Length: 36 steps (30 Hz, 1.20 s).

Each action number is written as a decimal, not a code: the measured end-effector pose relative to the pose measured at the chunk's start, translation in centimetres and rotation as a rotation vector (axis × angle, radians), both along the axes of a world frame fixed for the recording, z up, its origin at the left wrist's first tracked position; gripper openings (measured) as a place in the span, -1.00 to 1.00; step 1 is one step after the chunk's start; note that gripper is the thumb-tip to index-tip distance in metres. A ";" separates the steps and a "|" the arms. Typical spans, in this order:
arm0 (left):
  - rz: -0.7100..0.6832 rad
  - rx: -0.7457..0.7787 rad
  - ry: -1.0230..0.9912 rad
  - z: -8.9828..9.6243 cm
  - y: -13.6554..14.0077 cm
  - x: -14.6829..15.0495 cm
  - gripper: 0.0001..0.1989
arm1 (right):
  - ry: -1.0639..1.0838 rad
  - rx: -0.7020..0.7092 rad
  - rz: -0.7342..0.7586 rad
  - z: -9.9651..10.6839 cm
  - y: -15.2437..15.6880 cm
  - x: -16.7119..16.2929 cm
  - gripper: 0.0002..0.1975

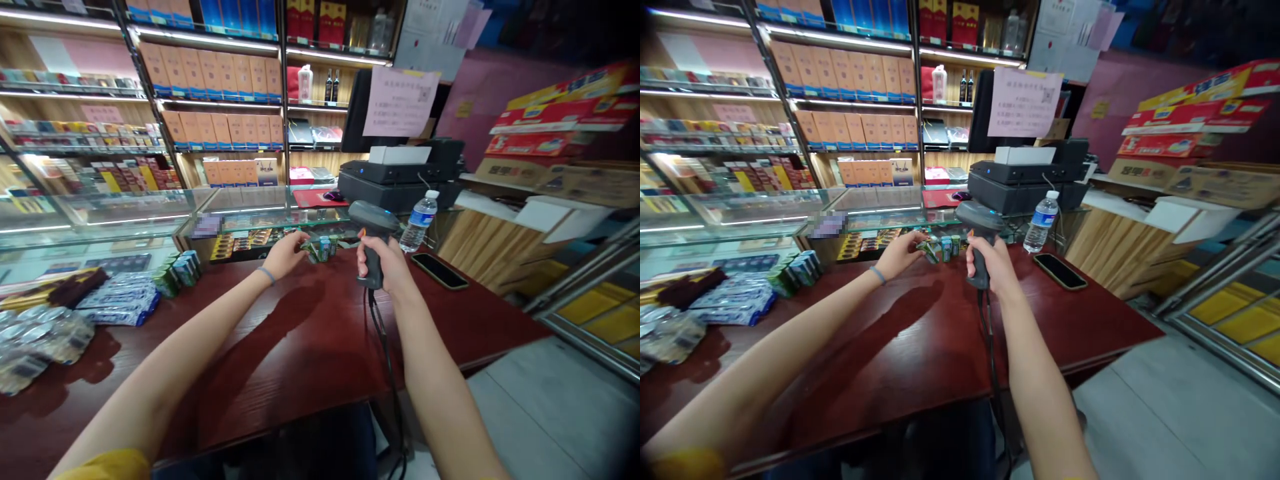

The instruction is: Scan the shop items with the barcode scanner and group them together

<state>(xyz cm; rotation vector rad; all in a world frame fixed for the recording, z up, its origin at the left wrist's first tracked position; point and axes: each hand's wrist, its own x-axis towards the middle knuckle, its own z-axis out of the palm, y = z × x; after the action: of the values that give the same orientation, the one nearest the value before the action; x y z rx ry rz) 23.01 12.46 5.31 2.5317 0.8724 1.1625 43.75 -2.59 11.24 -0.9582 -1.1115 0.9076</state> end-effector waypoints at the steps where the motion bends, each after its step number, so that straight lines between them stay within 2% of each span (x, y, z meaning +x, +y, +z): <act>1: -0.007 -0.009 0.019 -0.3 0.3 1.3 -0.70 | 0.007 -0.006 -0.004 0.0 0.0 0.2 -0.78; 6: -0.011 0.055 0.129 -1.4 1.2 5.9 -0.76 | 0.033 -0.012 0.037 -0.2 0.3 1.0 -0.75; 10: 0.069 0.190 0.258 -1.2 1.2 7.9 -0.76 | 0.058 0.005 0.049 -0.4 0.4 1.3 -0.78; 14: 0.126 0.246 0.315 -1.3 1.4 9.2 -0.77 | 0.066 0.019 0.046 -0.5 0.5 1.4 -0.77; 21: 0.138 0.243 0.307 -2.3 2.4 10.4 -0.80 | 0.069 0.025 0.039 -0.4 0.4 1.4 -0.77; 36: 0.203 0.226 0.218 -2.8 3.0 10.8 -0.78 | 0.079 0.017 0.043 -0.5 0.4 1.5 -0.78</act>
<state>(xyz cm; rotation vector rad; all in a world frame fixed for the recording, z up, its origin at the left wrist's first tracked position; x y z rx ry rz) 33.83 15.48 2.55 2.8497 1.1316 1.1114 45.20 -2.24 10.78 -0.8807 -1.0745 0.9616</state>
